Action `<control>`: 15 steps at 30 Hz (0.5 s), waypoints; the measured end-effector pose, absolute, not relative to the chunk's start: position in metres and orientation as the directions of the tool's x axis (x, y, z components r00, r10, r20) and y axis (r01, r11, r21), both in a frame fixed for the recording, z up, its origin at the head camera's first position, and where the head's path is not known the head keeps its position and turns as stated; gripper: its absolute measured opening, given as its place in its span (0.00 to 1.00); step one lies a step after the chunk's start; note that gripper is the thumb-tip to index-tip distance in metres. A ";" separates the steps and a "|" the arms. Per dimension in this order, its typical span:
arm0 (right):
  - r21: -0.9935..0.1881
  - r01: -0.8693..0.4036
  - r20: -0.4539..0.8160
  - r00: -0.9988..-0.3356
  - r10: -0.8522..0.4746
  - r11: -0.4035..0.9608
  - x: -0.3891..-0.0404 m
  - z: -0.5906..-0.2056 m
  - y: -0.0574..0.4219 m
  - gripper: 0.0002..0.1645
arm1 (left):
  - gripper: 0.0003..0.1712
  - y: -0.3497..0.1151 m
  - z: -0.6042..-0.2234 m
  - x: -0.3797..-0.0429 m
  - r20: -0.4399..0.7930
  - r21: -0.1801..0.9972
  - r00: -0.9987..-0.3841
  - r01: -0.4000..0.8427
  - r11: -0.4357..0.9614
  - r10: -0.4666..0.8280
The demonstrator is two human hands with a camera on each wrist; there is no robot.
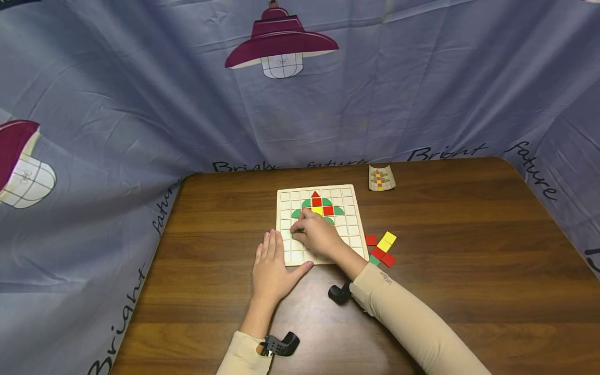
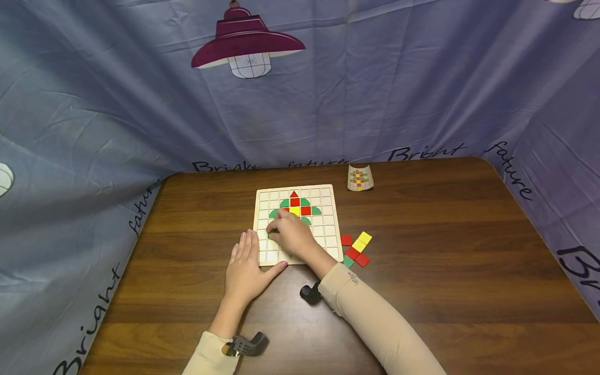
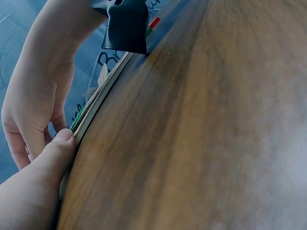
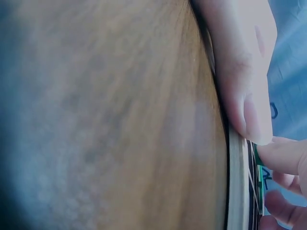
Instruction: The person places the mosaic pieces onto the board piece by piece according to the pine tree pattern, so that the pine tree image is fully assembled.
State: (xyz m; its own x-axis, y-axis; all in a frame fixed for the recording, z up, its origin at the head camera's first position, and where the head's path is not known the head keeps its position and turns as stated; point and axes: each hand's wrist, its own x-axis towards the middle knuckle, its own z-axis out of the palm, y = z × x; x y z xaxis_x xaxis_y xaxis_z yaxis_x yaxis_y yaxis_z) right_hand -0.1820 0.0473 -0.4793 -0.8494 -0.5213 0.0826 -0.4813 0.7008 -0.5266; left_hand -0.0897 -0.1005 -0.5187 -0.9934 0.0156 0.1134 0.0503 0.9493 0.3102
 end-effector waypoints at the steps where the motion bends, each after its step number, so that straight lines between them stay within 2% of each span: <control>1: -0.519 -0.485 0.083 -0.848 -0.523 0.704 -0.182 -0.479 0.047 0.10 | 0.67 -0.101 -0.519 -0.090 0.116 0.310 -0.993 0.052 0.949 0.017; 8: -0.488 -0.484 0.084 -0.854 -0.513 0.726 -0.182 -0.479 0.047 0.14 | 0.67 -0.100 -0.519 -0.090 0.121 0.315 -0.992 0.053 0.948 0.015; 15: -0.501 -0.468 0.108 -0.869 -0.483 0.728 -0.181 -0.479 0.048 0.11 | 0.68 -0.100 -0.519 -0.090 0.108 0.319 -0.994 0.047 0.946 0.013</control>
State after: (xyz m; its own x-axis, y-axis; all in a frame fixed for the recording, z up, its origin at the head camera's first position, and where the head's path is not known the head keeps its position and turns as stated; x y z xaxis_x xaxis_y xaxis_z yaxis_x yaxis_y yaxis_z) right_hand -0.1808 0.0481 -0.4787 -0.8687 -0.4835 0.1080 -0.4676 0.7281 -0.5012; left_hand -0.0900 -0.1004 -0.5188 -0.9941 0.0133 0.1081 0.0474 0.9464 0.3194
